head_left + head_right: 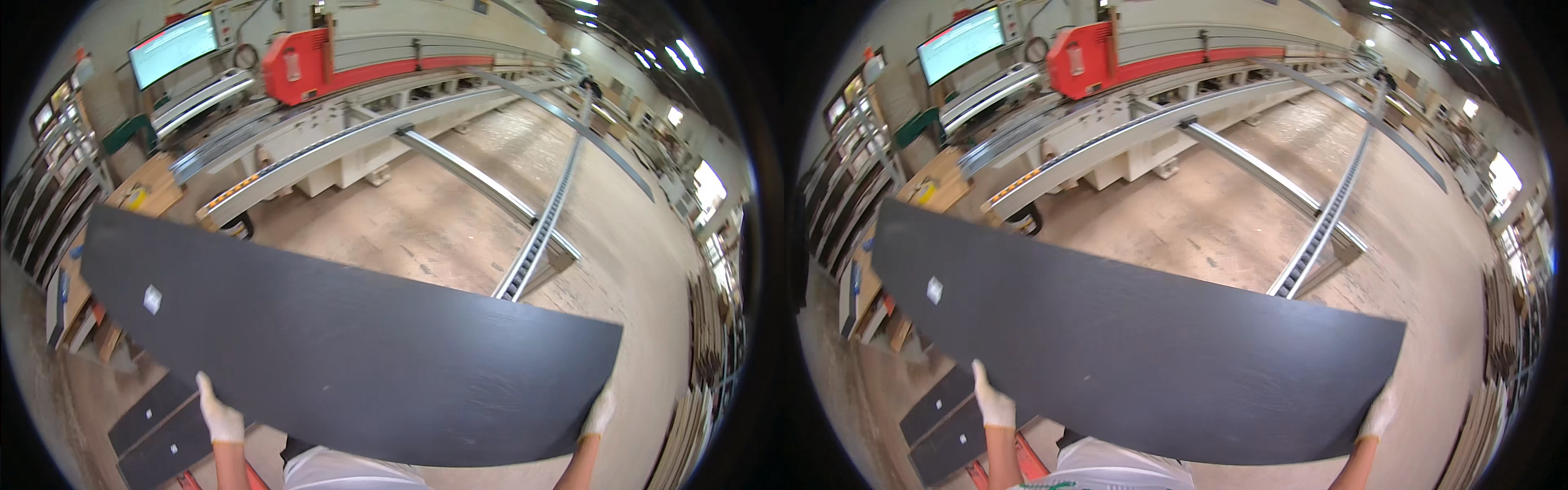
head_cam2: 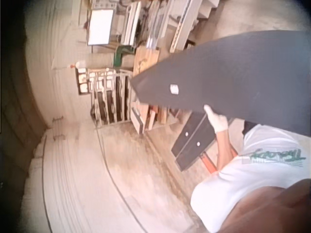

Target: The person repeatedly picks up dark rectangular panels from a pallet, carries them to a conveyor, places them on the conveyor, and returns to the pallet. The person also handles several long narrow strips, placing them on the pallet.

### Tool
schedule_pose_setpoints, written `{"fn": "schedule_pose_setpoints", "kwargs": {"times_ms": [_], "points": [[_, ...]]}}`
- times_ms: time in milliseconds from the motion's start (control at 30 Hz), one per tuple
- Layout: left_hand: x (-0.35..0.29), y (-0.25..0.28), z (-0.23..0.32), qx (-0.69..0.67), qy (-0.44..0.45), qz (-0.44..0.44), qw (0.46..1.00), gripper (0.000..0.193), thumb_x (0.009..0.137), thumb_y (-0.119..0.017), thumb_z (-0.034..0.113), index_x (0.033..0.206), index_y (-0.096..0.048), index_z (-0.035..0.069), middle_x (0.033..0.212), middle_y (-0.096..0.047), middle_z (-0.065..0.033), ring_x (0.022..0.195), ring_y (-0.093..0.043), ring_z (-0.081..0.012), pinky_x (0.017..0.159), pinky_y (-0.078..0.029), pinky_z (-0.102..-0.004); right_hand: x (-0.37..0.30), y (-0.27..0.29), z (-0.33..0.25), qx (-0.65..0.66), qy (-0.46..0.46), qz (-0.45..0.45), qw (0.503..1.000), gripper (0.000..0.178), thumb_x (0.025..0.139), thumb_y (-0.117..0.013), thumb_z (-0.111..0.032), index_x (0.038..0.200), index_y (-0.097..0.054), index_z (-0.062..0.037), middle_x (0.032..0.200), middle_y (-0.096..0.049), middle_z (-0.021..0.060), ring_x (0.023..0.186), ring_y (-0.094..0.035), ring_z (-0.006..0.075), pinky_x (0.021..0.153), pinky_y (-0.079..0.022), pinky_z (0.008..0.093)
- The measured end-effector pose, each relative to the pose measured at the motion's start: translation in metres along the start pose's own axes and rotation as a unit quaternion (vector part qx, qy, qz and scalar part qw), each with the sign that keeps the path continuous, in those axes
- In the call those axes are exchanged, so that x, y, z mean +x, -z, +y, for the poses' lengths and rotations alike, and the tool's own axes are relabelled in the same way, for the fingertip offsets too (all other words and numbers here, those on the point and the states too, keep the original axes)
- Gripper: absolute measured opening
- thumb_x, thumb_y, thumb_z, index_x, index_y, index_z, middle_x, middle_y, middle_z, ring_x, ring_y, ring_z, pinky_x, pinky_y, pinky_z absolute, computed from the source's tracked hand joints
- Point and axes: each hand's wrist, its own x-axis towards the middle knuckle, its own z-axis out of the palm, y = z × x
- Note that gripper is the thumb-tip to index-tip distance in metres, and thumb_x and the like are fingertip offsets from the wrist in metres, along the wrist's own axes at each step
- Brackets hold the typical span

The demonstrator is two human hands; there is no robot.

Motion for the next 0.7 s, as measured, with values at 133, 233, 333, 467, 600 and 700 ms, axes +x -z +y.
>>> {"fn": "schedule_pose_setpoints", "kwargs": {"times_ms": [133, 233, 333, 467, 600, 700], "points": [[0.008, -0.035, -0.039, 0.146, -0.006, -0.010, 0.989, 0.052, 0.112, -0.064, 0.044, 0.143, -0.065, 0.003, 0.142, -0.068, -0.0093, 0.126, -0.066, -0.0240, 0.111, -0.053, -0.0385, -0.019, 0.070, 0.072, 0.034, -0.021, -0.068, 0.997, 0.052, 0.114, -0.055, -0.036, 0.146, -0.067, 0.0022, 0.145, -0.069, 0.0133, 0.128, -0.065, 0.0276, 0.112, -0.050, 0.0403], [0.015, -0.056, -0.069, 0.021, 0.111, 0.075, 0.991, 0.043, 0.110, -0.070, 0.038, 0.135, -0.068, 0.003, 0.134, -0.072, -0.0100, 0.118, -0.070, -0.0260, 0.103, -0.058, -0.0450, -0.055, 0.112, 0.084, -0.161, -0.135, 0.041, 0.977, 0.057, 0.114, -0.052, -0.041, 0.145, -0.067, 0.0052, 0.144, -0.069, 0.0180, 0.127, -0.066, 0.0307, 0.111, -0.051, 0.0431], [0.028, -0.074, -0.102, 0.030, 0.142, 0.097, 0.985, 0.037, 0.107, -0.074, 0.033, 0.128, -0.070, 0.002, 0.127, -0.073, -0.0117, 0.112, -0.072, -0.0285, 0.095, -0.063, -0.0503, -0.084, 0.130, 0.075, -0.190, -0.186, 0.076, 0.961, 0.063, 0.115, -0.050, -0.046, 0.143, -0.066, 0.0083, 0.143, -0.069, 0.0227, 0.126, -0.066, 0.0339, 0.110, -0.053, 0.0459], [0.042, -0.092, -0.134, 0.119, 0.182, 0.102, 0.971, 0.047, 0.105, -0.077, 0.034, 0.134, -0.067, -0.002, 0.135, -0.069, -0.0133, 0.118, -0.069, -0.0271, 0.100, -0.060, -0.0496, -0.098, 0.135, 0.060, -0.198, -0.233, 0.111, 0.946, 0.072, 0.115, -0.046, -0.052, 0.141, -0.066, 0.0124, 0.141, -0.069, 0.0289, 0.124, -0.067, 0.0381, 0.109, -0.054, 0.0497], [0.065, -0.117, -0.156, 0.192, 0.191, 0.078, 0.959, 0.062, 0.102, -0.080, 0.039, 0.138, -0.062, -0.008, 0.144, -0.065, -0.0172, 0.131, -0.062, -0.0275, 0.115, -0.048, -0.0516, -0.099, 0.132, 0.060, -0.216, -0.261, 0.109, 0.934, 0.080, 0.115, -0.045, -0.058, 0.140, -0.065, 0.0146, 0.139, -0.070, 0.0297, 0.121, -0.067, 0.0386, 0.107, -0.054, 0.0503], [0.094, -0.139, -0.173, 0.262, 0.201, 0.110, 0.937, 0.072, 0.099, -0.081, 0.045, 0.139, -0.061, -0.011, 0.143, -0.064, -0.0187, 0.133, -0.060, -0.0290, 0.115, -0.046, -0.0483, -0.103, 0.123, 0.060, -0.274, -0.296, 0.093, 0.910, 0.081, 0.114, -0.044, -0.059, 0.140, -0.065, 0.0144, 0.135, -0.072, 0.0278, 0.119, -0.067, 0.0374, 0.105, -0.054, 0.0491]]}}
